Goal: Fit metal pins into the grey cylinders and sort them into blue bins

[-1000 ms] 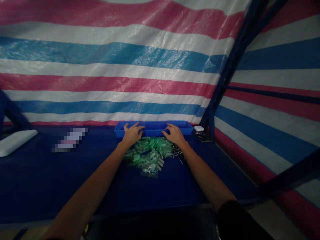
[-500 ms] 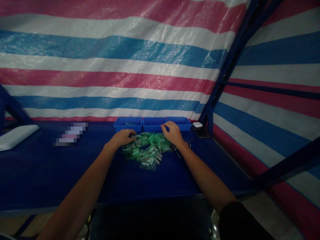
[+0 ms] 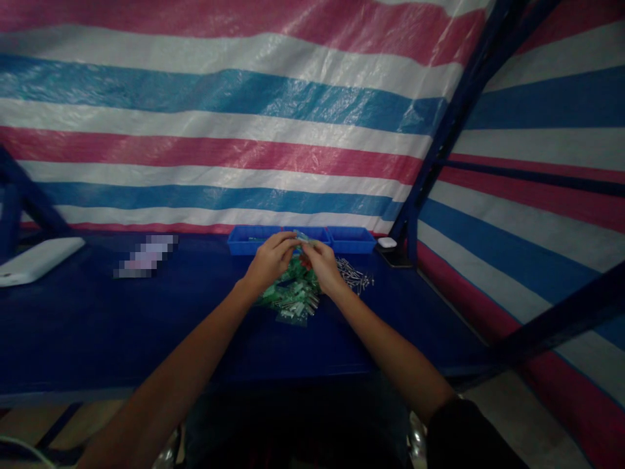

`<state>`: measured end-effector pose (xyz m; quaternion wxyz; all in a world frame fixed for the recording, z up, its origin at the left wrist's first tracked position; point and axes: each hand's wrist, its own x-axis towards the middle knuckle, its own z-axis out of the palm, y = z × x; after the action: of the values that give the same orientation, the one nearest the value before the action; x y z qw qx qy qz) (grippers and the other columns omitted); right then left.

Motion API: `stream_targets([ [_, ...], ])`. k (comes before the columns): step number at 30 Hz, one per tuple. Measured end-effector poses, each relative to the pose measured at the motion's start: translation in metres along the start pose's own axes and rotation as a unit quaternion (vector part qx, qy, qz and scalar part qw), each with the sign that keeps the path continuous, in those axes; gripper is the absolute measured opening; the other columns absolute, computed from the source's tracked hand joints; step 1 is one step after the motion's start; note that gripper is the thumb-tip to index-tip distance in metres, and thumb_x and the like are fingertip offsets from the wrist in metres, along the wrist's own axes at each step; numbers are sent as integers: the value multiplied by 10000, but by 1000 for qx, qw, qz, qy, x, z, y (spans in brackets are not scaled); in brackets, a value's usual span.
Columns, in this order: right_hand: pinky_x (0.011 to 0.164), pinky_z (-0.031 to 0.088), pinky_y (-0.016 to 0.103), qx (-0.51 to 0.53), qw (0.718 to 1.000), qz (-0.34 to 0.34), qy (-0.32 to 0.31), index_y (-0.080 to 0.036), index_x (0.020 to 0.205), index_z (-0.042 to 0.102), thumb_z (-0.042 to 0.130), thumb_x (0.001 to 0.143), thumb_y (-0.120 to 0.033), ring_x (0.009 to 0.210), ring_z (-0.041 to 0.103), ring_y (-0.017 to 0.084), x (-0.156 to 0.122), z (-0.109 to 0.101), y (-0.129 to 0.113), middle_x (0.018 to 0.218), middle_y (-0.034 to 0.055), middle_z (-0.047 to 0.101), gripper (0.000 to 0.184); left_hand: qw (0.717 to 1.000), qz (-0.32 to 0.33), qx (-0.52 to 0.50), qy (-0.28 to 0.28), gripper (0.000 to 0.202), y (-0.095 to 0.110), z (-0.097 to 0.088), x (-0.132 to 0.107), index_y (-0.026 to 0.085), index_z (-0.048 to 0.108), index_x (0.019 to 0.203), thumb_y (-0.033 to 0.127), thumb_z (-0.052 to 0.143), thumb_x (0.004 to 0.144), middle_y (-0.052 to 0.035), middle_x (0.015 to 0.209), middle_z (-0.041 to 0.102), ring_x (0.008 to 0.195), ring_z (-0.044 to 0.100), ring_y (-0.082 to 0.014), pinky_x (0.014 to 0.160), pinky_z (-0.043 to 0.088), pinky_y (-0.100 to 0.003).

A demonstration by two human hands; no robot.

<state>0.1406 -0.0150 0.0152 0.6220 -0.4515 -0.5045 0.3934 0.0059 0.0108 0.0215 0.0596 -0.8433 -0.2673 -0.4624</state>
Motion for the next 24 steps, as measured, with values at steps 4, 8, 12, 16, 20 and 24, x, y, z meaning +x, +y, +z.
stream_targets([
  [4,522,407,244,-133,978,-153,58,-172,838,582,518,766,-333,574,515,130,1,-16,4,682,-1,593,187,996,-62,-58,-21,218,9,-1,2,158,656,892,266,487,807,-91,1020,607,984,544,-200,879,420,-349],
  [8,749,444,309,-293,902,-317,33,-194,955,611,452,823,-206,810,555,174,-6,-22,-1,898,49,627,207,941,-252,-216,-72,415,16,-6,4,131,663,819,428,376,843,-57,759,630,741,579,-175,695,452,-292],
  [12,857,417,330,-339,866,-368,-22,-206,1043,607,401,811,-114,927,527,184,-13,-15,-2,960,62,604,324,894,-346,-281,-46,380,13,-8,2,115,637,755,435,437,800,-21,637,601,597,535,-138,564,408,-240],
  [16,911,385,351,-313,898,-310,-10,-207,1017,626,481,715,-134,1014,487,204,-14,-8,1,1046,65,558,343,949,-281,-141,-14,243,8,-10,-3,129,643,794,312,484,782,-27,694,621,632,535,-141,620,414,-256],
  [20,685,441,292,-154,981,-101,-52,-170,788,647,440,779,-358,761,553,175,-10,-9,-1,764,38,597,280,993,-113,27,0,223,11,-9,-9,170,649,930,218,468,808,-53,787,622,753,525,-168,744,422,-313],
  [24,507,376,225,-21,995,-1,-99,-141,707,612,368,804,-456,569,524,140,-6,-13,-4,561,13,541,410,998,-35,51,6,275,16,-8,-11,230,644,1004,160,469,805,-55,876,604,821,493,-176,777,422,-333],
])
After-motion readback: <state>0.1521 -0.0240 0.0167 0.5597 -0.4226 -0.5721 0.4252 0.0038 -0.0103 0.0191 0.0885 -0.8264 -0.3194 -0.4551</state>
